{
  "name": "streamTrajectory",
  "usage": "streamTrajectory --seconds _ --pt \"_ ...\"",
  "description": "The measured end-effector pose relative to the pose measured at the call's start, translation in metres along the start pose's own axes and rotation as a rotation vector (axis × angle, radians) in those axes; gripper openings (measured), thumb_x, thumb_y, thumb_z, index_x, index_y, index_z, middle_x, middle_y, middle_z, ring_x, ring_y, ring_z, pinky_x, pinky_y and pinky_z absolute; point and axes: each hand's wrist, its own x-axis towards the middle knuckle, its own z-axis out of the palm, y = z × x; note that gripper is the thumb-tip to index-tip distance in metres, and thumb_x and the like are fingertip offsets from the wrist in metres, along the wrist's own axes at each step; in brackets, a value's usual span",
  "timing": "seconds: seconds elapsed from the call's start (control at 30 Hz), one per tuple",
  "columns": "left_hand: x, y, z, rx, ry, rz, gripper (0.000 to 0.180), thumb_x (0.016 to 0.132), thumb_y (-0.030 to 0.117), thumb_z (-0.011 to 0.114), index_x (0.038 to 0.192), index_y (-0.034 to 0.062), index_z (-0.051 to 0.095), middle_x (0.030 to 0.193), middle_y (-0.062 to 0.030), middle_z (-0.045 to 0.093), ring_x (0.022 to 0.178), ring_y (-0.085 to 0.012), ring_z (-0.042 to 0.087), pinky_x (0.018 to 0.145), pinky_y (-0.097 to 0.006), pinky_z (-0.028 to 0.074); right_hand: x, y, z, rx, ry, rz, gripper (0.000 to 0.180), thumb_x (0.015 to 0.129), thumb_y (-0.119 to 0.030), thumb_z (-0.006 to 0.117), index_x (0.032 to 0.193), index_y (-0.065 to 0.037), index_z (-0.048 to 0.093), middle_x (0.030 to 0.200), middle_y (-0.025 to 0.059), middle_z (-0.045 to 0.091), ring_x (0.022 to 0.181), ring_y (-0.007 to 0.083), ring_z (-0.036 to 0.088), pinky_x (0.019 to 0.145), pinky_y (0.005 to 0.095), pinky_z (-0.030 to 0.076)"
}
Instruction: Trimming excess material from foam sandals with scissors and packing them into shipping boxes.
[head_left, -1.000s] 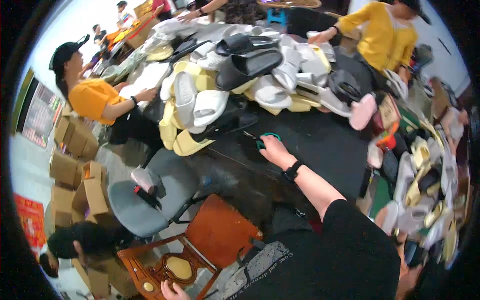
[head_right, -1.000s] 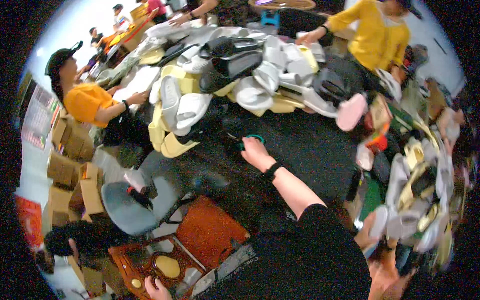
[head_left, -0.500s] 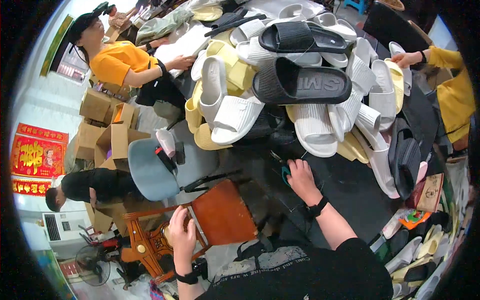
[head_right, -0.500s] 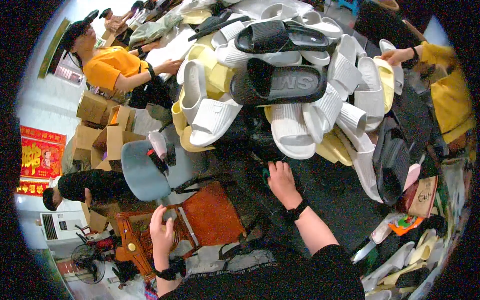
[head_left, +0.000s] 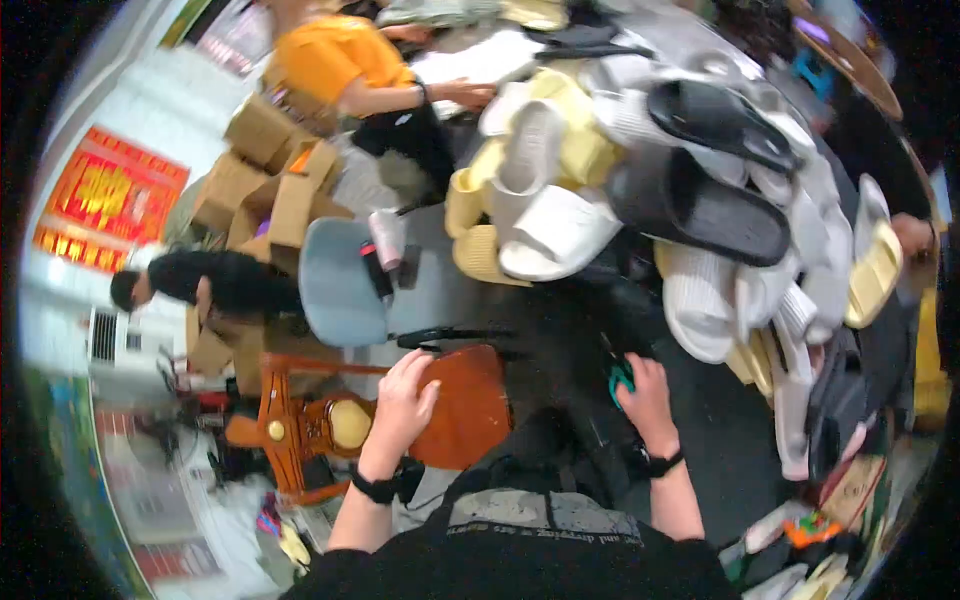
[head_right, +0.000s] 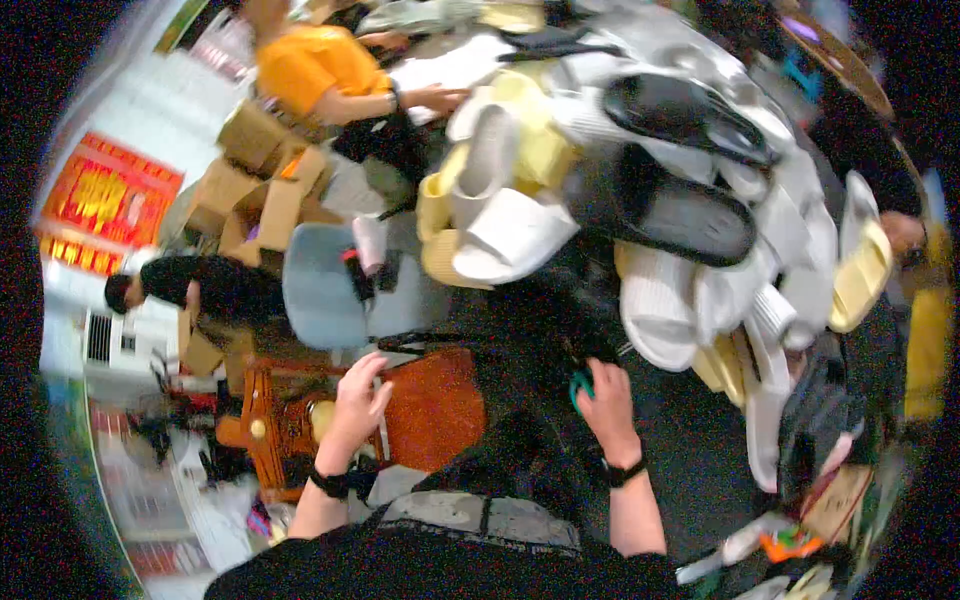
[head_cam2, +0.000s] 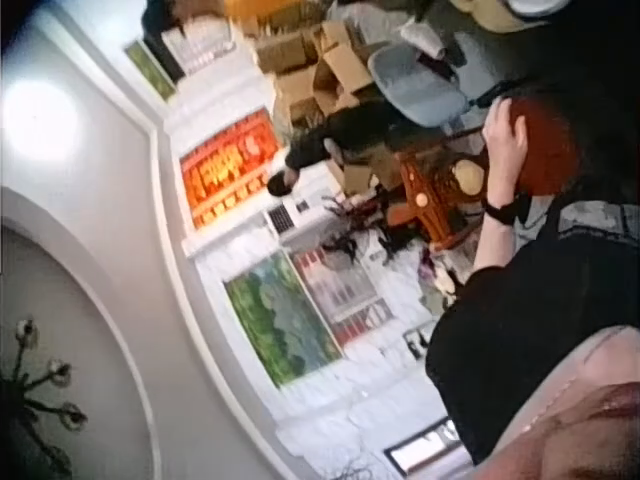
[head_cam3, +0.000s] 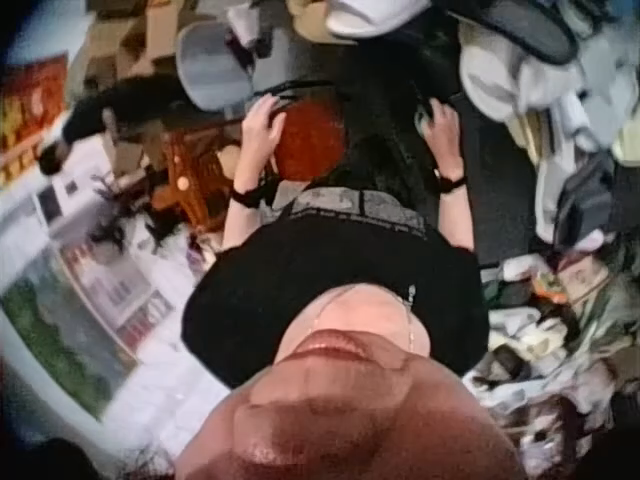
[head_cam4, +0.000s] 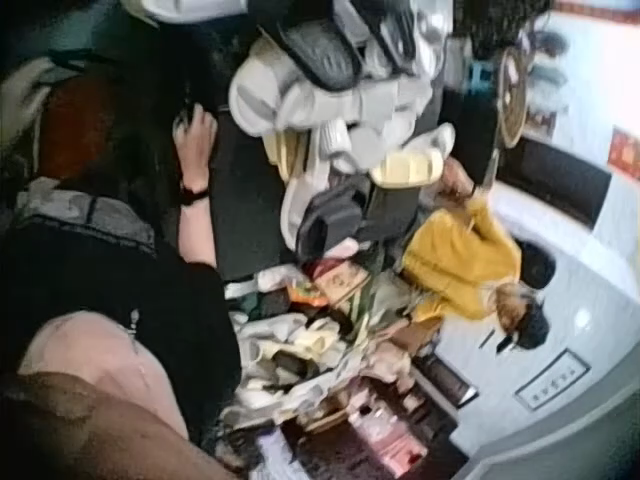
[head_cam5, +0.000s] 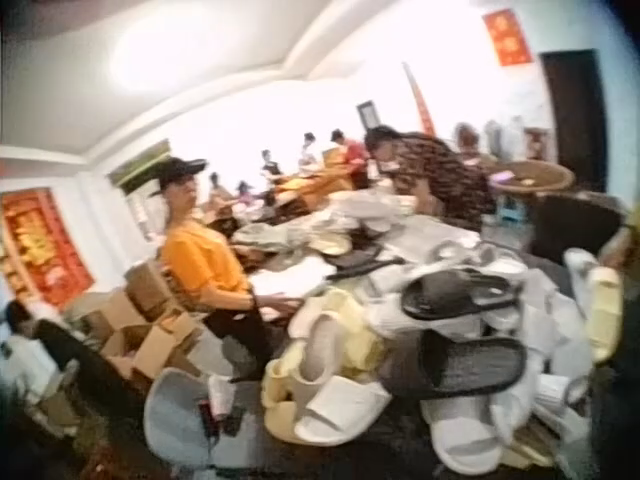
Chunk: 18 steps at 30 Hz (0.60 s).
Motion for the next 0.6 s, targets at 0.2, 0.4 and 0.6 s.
streamTrajectory --seconds 0.2,0.4,0.6 --pt "0.045 -0.058 0.009 -0.013 -0.002 -0.012 0.038 0.077 0.014 0.061 0.113 0.0041 0.050 0.116 -0.0200 0.051 0.107 -0.0362 0.049 0.089 -0.042 0.041 -0.043 -0.034 -0.019 0.452 -0.133 0.278 0.048 0.068 -0.002 0.060 0.114 -0.002 0.050 0.096 0.0114 0.053 0.087 0.0220 0.055 0.077 0.0305 0.045" --pt "0.146 -0.160 0.058 -0.163 0.032 0.047 0.041 0.076 0.011 0.060 0.114 -0.0009 0.048 0.117 -0.0235 0.049 0.110 -0.0391 0.046 0.095 -0.042 0.038 0.002 -0.107 -0.038 1.146 -0.037 0.482 0.056 0.071 -0.014 0.072 0.119 0.000 0.045 0.097 0.0132 0.056 0.082 0.0228 0.061 0.074 0.0342 0.051" --pt "0.240 -0.192 0.083 -0.238 -0.020 0.053 0.049 0.079 0.011 0.057 0.123 -0.0023 0.041 0.127 -0.0260 0.040 0.122 -0.0377 0.036 0.102 -0.040 0.030 0.042 -0.183 -0.052 1.478 0.286 0.583 0.076 0.067 -0.030 0.076 0.127 0.000 0.039 0.090 0.0139 0.059 0.074 0.0214 0.062 0.063 0.0337 0.053"
